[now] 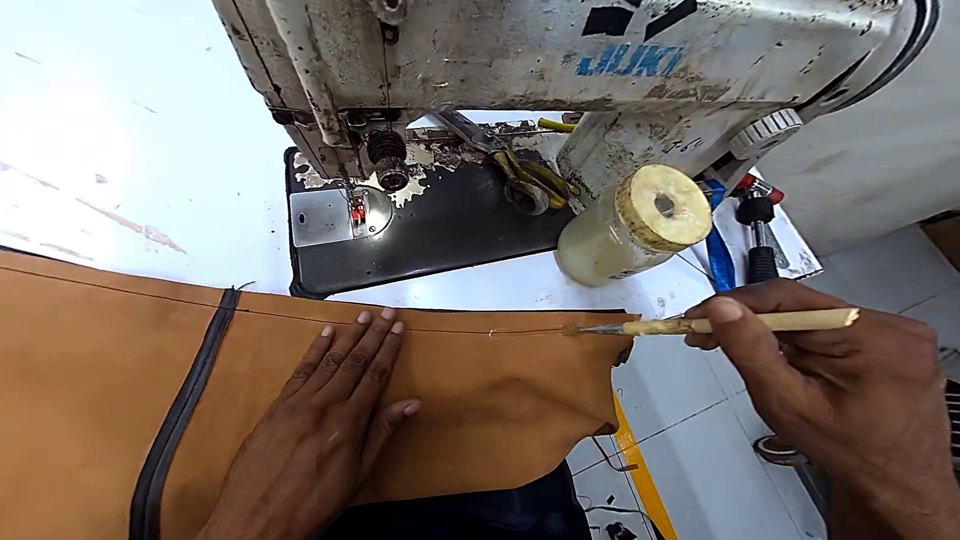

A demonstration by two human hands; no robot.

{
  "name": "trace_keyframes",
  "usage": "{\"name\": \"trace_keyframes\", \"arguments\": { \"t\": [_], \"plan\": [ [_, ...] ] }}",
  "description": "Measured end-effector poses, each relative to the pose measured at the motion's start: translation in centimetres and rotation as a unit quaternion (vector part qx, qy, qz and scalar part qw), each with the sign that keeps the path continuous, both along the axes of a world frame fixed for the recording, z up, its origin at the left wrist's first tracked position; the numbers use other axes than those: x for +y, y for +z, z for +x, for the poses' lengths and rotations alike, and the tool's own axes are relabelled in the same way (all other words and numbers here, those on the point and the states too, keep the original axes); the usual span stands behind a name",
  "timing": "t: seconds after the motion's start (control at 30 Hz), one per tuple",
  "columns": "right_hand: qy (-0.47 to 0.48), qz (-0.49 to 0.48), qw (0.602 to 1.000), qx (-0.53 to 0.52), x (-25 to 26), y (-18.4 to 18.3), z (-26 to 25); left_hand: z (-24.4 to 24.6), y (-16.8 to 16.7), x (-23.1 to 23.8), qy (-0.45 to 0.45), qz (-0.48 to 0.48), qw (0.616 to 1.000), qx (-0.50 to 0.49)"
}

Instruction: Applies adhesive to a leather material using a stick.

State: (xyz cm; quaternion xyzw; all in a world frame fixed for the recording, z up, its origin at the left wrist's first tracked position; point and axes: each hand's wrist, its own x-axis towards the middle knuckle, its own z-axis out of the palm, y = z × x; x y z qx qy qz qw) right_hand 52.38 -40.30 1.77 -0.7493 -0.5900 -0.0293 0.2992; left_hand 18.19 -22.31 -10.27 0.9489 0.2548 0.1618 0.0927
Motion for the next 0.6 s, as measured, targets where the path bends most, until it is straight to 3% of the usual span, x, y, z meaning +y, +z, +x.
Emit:
{"name": "trace_keyframes", "arguments": {
  "t": [0.4,0.6],
  "plan": [
    [-0.056,-0.043,0.993,-0.096,-2.6,1.1,3.6,-0.2,-0.1,0.3,-0.006,-0.003,1.000,0.009],
    [-0.042,-0.025,0.997,-0.054,-2.9,1.1,2.8,-0.2,0.2,0.2,-0.005,-0.005,1.000,0.019]
  ]
}}
